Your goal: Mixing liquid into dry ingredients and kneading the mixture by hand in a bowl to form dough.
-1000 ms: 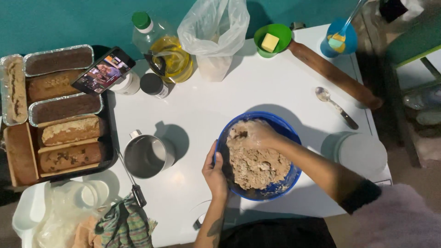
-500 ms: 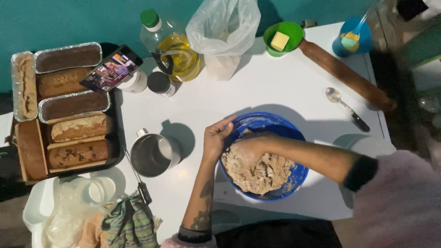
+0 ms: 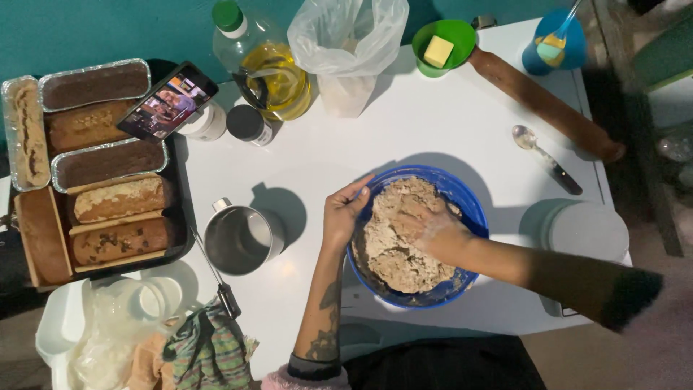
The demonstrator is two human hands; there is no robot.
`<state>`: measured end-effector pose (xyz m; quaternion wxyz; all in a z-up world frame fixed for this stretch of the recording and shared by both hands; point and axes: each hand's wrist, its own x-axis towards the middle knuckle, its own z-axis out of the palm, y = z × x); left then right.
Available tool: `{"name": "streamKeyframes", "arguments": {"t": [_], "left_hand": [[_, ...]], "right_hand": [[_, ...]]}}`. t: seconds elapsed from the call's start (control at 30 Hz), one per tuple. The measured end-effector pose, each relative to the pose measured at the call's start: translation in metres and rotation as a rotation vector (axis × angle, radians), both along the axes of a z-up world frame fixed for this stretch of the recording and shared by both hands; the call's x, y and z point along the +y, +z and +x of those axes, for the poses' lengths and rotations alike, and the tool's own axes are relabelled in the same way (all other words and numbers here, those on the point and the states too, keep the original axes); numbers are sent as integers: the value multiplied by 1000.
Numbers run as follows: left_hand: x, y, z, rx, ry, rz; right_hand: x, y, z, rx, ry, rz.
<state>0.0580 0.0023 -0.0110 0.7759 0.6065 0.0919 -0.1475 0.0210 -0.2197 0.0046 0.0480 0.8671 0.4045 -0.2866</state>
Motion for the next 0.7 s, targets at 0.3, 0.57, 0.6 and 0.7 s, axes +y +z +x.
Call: {"name": "streamKeyframes", "arguments": {"t": [0.3, 0.57, 0.6, 0.7], "left_hand": [[5, -3, -23, 21, 58, -127], [1, 4, -111, -12, 265, -220], [-2, 5, -111, -8, 275, -258], [-3, 1, -107, -17, 263, -281]], "right_hand": [[11, -85, 12, -158, -261, 234], [-12, -22, -15, -22, -359, 403], [-18, -6, -16, -65, -308, 375], [10, 62, 10, -25, -350, 736]]}}
